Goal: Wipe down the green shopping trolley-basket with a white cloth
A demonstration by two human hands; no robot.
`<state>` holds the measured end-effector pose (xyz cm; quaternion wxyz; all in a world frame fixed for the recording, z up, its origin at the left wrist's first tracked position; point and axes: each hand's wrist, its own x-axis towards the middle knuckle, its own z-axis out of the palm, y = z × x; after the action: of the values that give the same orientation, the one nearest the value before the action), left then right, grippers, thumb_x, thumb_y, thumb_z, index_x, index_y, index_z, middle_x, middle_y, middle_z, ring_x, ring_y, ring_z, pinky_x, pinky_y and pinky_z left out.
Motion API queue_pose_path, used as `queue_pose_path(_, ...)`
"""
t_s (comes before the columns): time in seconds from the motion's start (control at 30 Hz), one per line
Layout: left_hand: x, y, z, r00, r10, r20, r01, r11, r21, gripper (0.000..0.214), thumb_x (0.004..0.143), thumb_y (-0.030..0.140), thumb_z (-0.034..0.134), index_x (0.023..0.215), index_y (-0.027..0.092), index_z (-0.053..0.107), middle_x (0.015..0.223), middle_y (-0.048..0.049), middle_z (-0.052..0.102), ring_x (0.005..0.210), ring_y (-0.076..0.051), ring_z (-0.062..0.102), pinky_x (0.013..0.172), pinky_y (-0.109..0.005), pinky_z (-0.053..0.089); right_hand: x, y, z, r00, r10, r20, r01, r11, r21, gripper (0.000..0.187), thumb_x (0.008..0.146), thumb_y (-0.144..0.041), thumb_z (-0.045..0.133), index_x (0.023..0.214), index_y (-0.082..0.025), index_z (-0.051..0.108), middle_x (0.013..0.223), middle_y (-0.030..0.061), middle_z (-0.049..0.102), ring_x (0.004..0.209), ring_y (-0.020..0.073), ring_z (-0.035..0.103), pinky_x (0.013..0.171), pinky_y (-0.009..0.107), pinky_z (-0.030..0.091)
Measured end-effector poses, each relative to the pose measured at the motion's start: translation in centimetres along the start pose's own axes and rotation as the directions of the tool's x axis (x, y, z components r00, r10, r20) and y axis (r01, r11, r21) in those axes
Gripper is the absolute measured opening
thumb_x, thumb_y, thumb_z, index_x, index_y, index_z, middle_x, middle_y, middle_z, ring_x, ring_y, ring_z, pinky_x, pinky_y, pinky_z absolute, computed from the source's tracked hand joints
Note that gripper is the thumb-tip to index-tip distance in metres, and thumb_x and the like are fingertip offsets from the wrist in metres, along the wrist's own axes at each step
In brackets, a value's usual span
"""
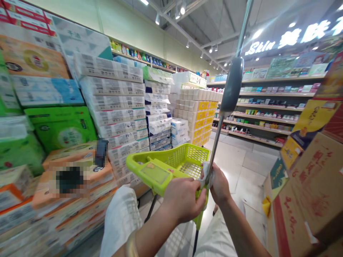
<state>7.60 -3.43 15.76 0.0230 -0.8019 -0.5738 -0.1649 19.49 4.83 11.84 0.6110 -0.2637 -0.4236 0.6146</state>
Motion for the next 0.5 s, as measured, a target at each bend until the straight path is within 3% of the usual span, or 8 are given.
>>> queue_pose_path(0.2,-0.1,-1.5,0.0,0.999,0.010,0.042,-0.010,1.000,0.004,0.039,0.091,0.043,0.034,0.077,0.023,0.064,0.078,-0.0029,0.069,0.074,-0.020,0.063,0.067,-0.030,0.042,0.2,-1.4,1.4,1.000,-0.007,0.017,0.006,0.999,0.040,0.033,0.076,-0.049,0.056,0.076,-0.017,0.062,0.047,-0.0029,0.051,0.045,0.0110,0.045,0.044,0.022,0.035)
queue_pose_path(0.33,0.1,-2.1,0.1,0.999,-0.017,0.050,0.016,1.000,0.013,0.034,0.088,0.041,0.039,0.076,0.022,0.065,0.079,-0.0032,0.070,0.076,-0.020,0.064,0.068,-0.030,0.042,0.6,-2.9,2.7,0.997,-0.074,0.039,0.070,0.994,0.088,0.029,0.077,-0.046,0.057,0.081,-0.017,0.061,0.055,-0.0031,0.054,0.051,0.0117,0.049,0.051,0.023,0.042)
queue_pose_path(0.5,0.3,-2.6,0.0,0.999,-0.017,0.048,0.016,1.000,0.017,0.033,0.087,0.040,0.040,0.075,0.022,0.064,0.079,-0.0030,0.070,0.076,-0.020,0.063,0.068,-0.030,0.040,-0.9,-0.7,1.8,0.974,-0.222,-0.041,0.222,0.975,-0.002,0.029,0.080,-0.044,0.062,0.098,-0.022,0.058,0.079,-0.0024,0.061,0.067,0.0112,0.056,0.063,0.023,0.046)
